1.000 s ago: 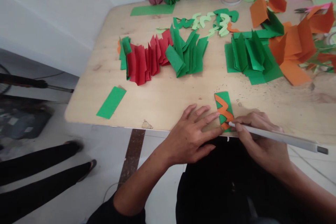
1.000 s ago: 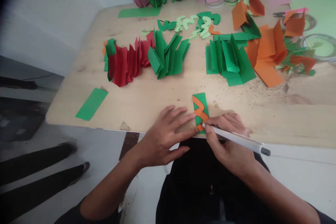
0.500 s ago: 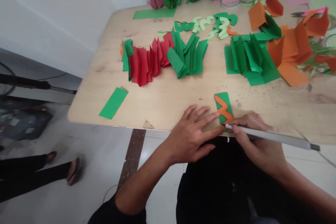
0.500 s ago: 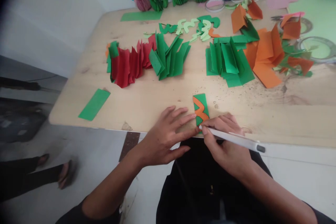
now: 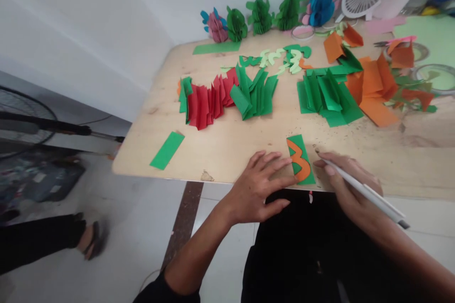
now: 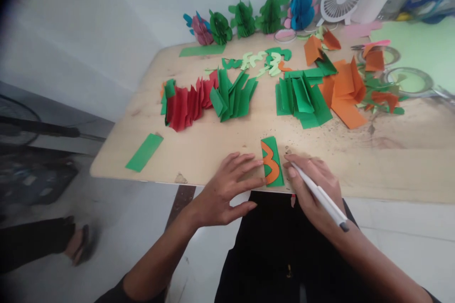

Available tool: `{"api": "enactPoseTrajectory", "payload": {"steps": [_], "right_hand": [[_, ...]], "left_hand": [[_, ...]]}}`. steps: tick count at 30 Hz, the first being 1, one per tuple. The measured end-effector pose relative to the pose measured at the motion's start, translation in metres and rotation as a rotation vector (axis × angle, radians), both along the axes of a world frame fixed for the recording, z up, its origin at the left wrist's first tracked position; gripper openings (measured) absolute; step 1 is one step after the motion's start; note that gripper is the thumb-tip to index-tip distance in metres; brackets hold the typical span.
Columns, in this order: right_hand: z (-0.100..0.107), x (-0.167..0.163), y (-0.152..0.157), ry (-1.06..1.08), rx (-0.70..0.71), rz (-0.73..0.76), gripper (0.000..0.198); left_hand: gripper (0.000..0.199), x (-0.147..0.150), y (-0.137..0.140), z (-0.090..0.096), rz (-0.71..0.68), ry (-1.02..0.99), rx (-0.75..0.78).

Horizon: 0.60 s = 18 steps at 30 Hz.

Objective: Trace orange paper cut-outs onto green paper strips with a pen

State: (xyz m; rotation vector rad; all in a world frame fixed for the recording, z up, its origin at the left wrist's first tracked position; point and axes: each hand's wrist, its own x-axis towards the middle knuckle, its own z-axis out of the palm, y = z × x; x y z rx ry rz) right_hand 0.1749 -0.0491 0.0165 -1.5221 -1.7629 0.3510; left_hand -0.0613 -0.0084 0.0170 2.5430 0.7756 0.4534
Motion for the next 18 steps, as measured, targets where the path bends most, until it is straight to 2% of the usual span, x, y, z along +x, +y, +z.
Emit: {"api": "enactPoseTrajectory", "payload": {"steps": [4, 7, 9, 18], "right_hand": [[-0.008, 0.000, 0.002, -0.070, 0.111, 0.055, 0.020], [-0.013, 0.000, 0.004, -0.119, 0.179, 0.077, 0.019], [-0.015, 0.001, 0.004, -0.134, 0.212, 0.093, 0.019], [-0.023, 0.006, 0.005, -0.126, 0.268, 0.134, 0.027]], "left_hand": [[0.027, 0.010, -0.003, -0.003, 0.191, -0.235, -0.062], [0.017, 0.026, -0.005, -0.005, 0.419, -0.234, -0.053], [0.014, 0.038, -0.005, -0.005, 0.512, -0.172, -0.043], [0.023, 0.069, -0.003, 0.003, 0.653, 0.025, -0.053]]}}
